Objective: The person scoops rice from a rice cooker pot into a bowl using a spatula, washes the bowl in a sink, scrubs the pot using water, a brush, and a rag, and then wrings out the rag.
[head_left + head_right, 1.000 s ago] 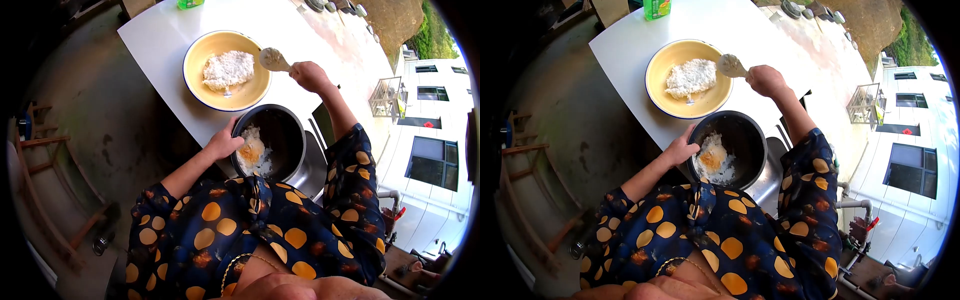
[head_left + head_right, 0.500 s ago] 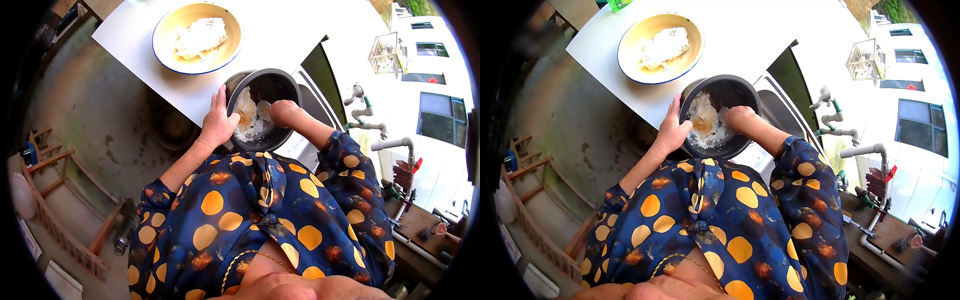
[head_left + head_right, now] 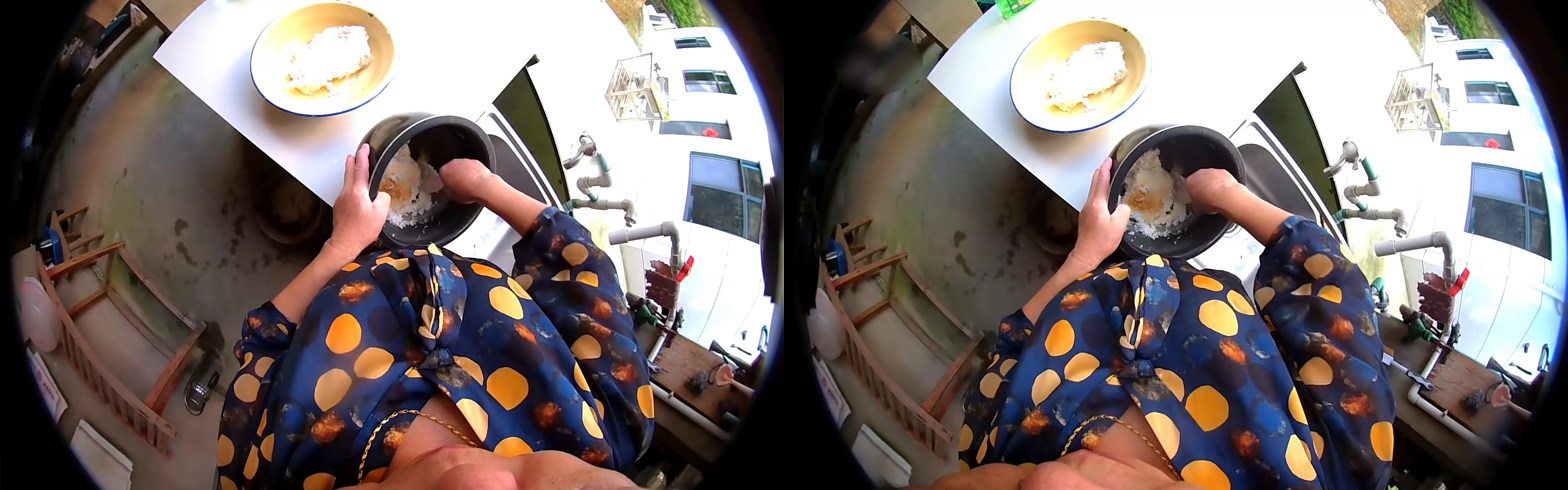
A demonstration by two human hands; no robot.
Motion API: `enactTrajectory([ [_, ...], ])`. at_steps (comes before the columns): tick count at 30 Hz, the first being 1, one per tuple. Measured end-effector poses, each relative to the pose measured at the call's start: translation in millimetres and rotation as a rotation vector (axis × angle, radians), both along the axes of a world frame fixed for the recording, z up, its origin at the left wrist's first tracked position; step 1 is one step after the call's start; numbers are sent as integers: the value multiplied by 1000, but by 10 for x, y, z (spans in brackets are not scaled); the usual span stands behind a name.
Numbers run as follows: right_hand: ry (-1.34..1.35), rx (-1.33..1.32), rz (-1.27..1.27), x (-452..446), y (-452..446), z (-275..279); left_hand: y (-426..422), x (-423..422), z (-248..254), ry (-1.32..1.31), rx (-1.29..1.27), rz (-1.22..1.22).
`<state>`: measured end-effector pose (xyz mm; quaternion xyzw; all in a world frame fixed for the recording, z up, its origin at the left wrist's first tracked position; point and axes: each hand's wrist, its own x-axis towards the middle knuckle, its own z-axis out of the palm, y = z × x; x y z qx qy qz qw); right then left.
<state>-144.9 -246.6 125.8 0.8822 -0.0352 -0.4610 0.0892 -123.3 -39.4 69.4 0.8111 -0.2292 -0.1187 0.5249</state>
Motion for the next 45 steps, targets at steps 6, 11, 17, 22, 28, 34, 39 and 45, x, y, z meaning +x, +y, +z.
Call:
enactTrajectory([
  [6,-84,523,-701,-217,68,-172,13,38,-38,38,-32,45],
  [11,-242,807,-868,-227,263,-441,61,127,-179,170,-87,60],
  [17,-539,882,-646,-179,317,-398,162,253,-300,401,-227,48],
  [22,-412,895,-837,-137,235,69,166,338,-306,414,-389,-27],
  [28,-450,947,-898,-218,193,265,164,435,249,-543,24,-55],
  [34,-407,846,-897,-288,185,686,-74,385,369,-528,-25,-130],
  [39,-443,788,-748,189,77,1219,-41,858,700,-398,-261,-156],
  [45,-427,602,-490,1303,16,1257,-39,1860,546,215,-645,-165],
])
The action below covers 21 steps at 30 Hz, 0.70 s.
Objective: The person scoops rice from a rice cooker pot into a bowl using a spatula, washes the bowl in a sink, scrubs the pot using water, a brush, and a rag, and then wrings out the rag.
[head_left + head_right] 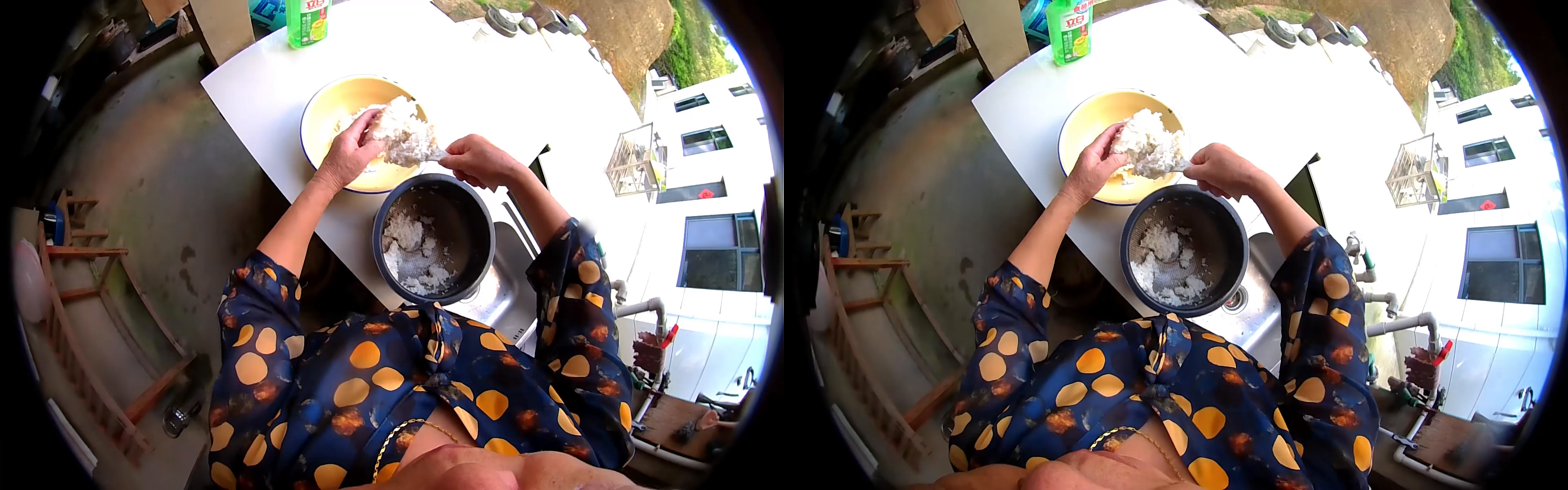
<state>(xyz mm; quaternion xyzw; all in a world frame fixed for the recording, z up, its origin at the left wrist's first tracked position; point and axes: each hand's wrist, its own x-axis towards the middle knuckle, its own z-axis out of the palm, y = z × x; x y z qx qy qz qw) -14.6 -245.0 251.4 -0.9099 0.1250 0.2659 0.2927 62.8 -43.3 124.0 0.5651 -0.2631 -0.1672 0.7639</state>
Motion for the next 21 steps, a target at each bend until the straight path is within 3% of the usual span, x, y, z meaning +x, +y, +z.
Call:
enactTrajectory([
  [2,44,-94,64,222,14,-94,37,177,-154,301,-61,-14],
  [5,137,-265,138,437,129,-143,117,401,-288,544,-78,6],
  [7,130,-525,390,549,106,-359,114,622,-429,556,38,11],
  [9,162,-604,451,383,90,-562,42,564,-596,573,158,7],
  [11,49,-757,607,344,20,-700,19,577,-427,445,458,95],
  [12,82,-787,540,346,92,-567,4,664,-408,308,683,151],
  [13,62,-833,568,345,118,-482,19,659,-417,309,687,144],
  [15,19,-903,608,309,128,-416,40,614,-388,-330,1143,400],
  [17,8,-913,571,338,128,-298,91,548,-317,-335,1193,284],
  [19,-6,-927,530,274,72,-305,162,346,-351,-580,1012,506],
  [21,-66,-882,508,194,-29,-419,227,177,-368,-542,901,483],
])
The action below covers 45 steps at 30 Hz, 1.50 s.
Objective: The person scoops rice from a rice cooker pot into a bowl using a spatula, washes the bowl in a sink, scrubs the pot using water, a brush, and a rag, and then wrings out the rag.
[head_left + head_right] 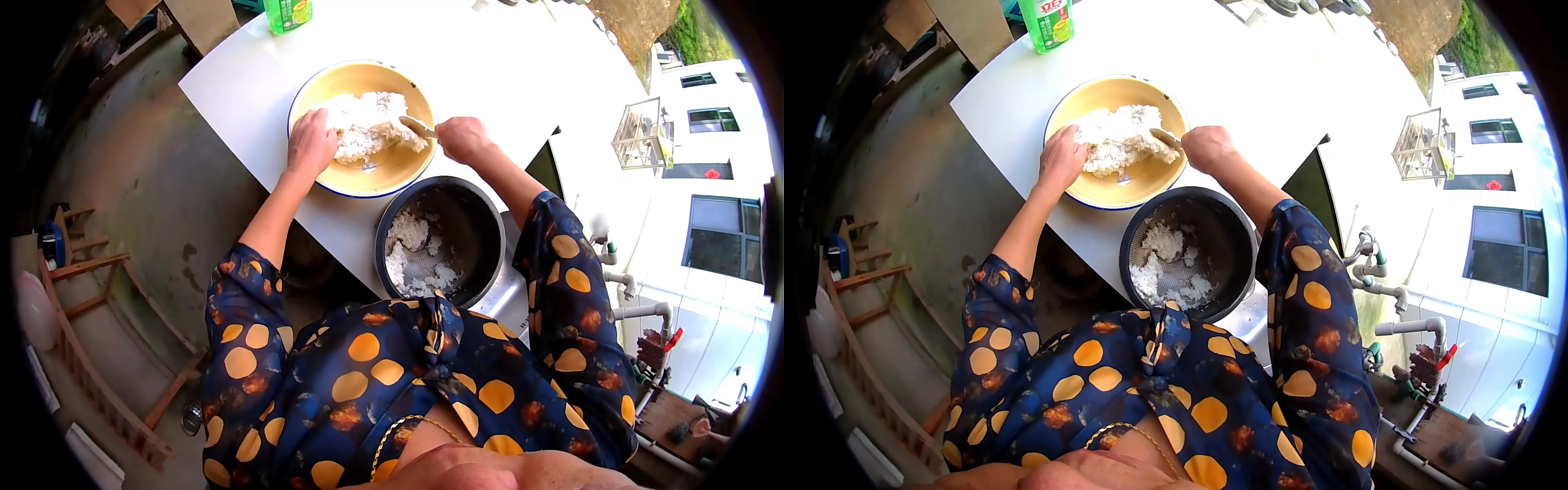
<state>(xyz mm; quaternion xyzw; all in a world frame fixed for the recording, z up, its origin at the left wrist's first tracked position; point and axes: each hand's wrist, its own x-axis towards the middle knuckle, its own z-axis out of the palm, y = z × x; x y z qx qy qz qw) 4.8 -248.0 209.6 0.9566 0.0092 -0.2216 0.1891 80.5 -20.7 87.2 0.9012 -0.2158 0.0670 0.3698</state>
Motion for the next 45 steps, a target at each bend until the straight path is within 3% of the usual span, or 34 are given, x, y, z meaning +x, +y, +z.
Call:
enactTrajectory([
  [3,-158,101,-21,-7,-68,-72,130,-250,93,175,-314,-42],
  [4,-155,107,-22,-4,-80,-109,194,-366,71,178,-308,-42],
  [6,-104,45,-59,33,-173,-150,241,-550,26,555,-395,-102],
  [11,-108,52,-27,338,-288,-527,188,-585,-367,843,-519,-96],
  [14,44,63,49,416,-204,-554,134,-691,-339,921,-750,-80],
  [19,125,297,46,270,-77,-364,198,-907,-261,944,-812,-10],
  [21,187,344,111,220,51,-351,204,-969,-207,959,-780,-7],
  [27,100,115,140,337,438,-464,133,-962,21,819,-677,-95],
  [31,-163,429,82,-183,40,149,223,-1003,38,921,-557,-158],
  [34,83,600,-180,-758,-72,560,329,-1039,-113,1100,-218,-339],
  [37,185,419,-155,-1146,10,22,388,-1076,-237,1204,-85,-366],
  [39,295,220,-193,-1145,209,-323,375,-1093,-153,1463,-40,-360],
  [42,37,203,-207,-1126,372,-549,316,-1129,-240,1497,48,-441],
  [45,-112,206,-142,-1058,314,-851,278,-1169,-244,1483,38,-373],
])
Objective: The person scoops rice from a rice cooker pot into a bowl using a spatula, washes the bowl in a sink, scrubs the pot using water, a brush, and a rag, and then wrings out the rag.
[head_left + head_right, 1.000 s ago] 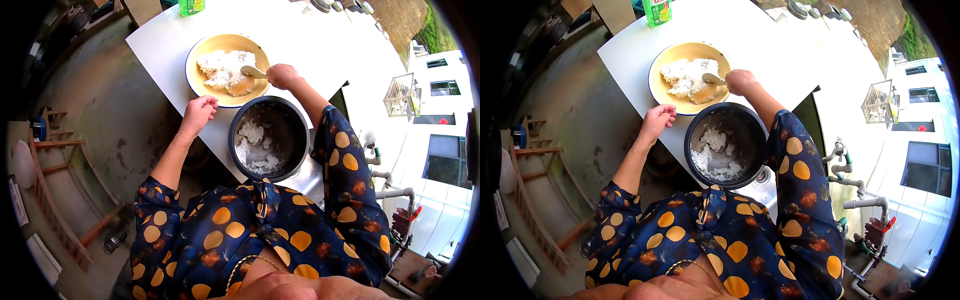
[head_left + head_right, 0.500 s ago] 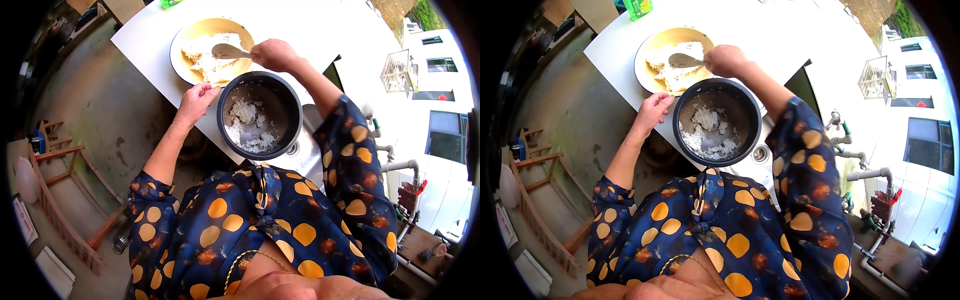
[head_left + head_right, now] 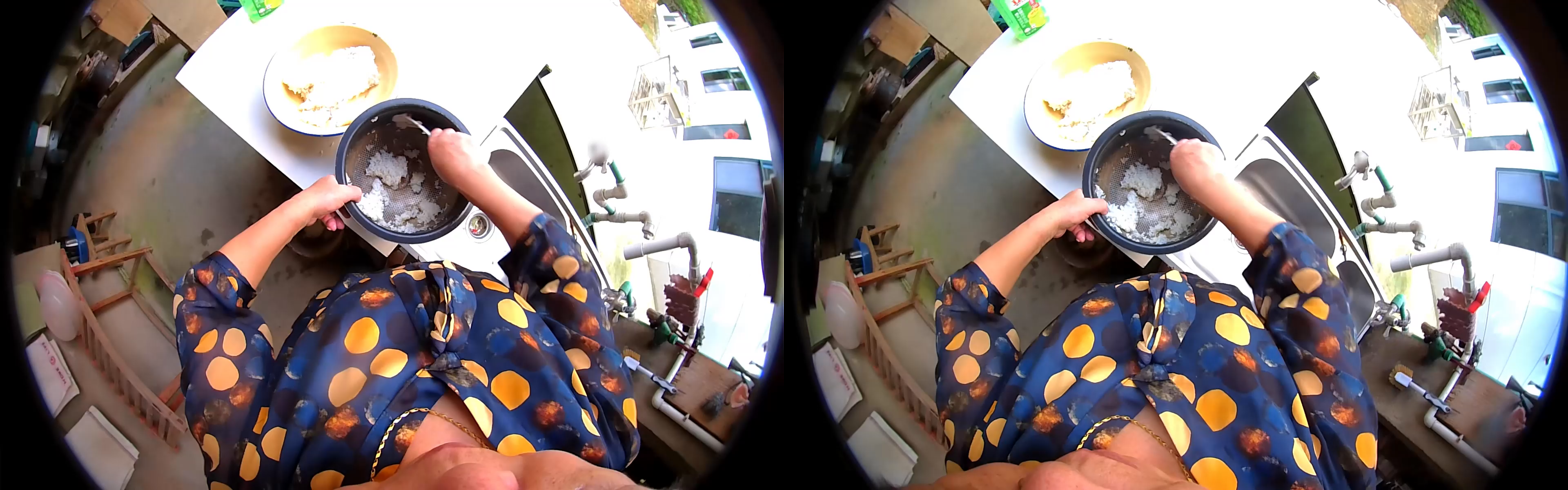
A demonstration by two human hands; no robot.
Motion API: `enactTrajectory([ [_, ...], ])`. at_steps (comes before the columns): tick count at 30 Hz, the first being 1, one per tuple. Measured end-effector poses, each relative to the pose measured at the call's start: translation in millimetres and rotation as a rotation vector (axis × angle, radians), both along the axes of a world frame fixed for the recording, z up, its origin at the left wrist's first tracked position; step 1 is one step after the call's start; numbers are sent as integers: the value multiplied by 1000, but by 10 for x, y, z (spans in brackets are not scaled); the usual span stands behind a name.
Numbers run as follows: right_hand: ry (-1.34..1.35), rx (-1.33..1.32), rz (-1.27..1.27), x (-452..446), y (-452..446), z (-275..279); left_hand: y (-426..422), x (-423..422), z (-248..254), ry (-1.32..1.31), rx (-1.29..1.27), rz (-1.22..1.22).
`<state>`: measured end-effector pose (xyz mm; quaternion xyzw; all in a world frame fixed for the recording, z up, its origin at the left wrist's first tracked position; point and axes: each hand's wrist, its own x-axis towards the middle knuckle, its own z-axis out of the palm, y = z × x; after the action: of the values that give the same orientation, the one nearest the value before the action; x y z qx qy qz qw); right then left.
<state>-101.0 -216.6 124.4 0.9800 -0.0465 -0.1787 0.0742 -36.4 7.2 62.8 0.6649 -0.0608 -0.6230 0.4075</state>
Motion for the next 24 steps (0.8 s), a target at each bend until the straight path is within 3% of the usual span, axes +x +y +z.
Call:
enactTrajectory([
  [3,115,-16,233,42,130,-316,-82,4,-88,-9,-10,-1],
  [5,359,73,332,19,238,-280,-88,-39,-75,0,-74,125],
  [9,471,110,348,-93,227,-67,-36,-68,-124,221,-101,201],
  [11,371,30,225,100,169,81,-54,-82,-195,321,-126,257],
  [13,-57,80,231,160,132,7,-52,-93,-203,297,-207,274],
  [15,-83,72,467,136,210,-49,-27,-103,-246,241,-223,317],
  [17,-36,110,605,150,248,-214,12,-135,-305,196,-230,354],
  [19,314,-13,647,131,277,-290,44,-159,-288,121,-218,390],
  [20,304,17,680,66,225,-445,35,-190,-274,114,-250,430],
  [24,462,-42,723,-74,347,-120,39,-233,-276,117,-225,423],
])
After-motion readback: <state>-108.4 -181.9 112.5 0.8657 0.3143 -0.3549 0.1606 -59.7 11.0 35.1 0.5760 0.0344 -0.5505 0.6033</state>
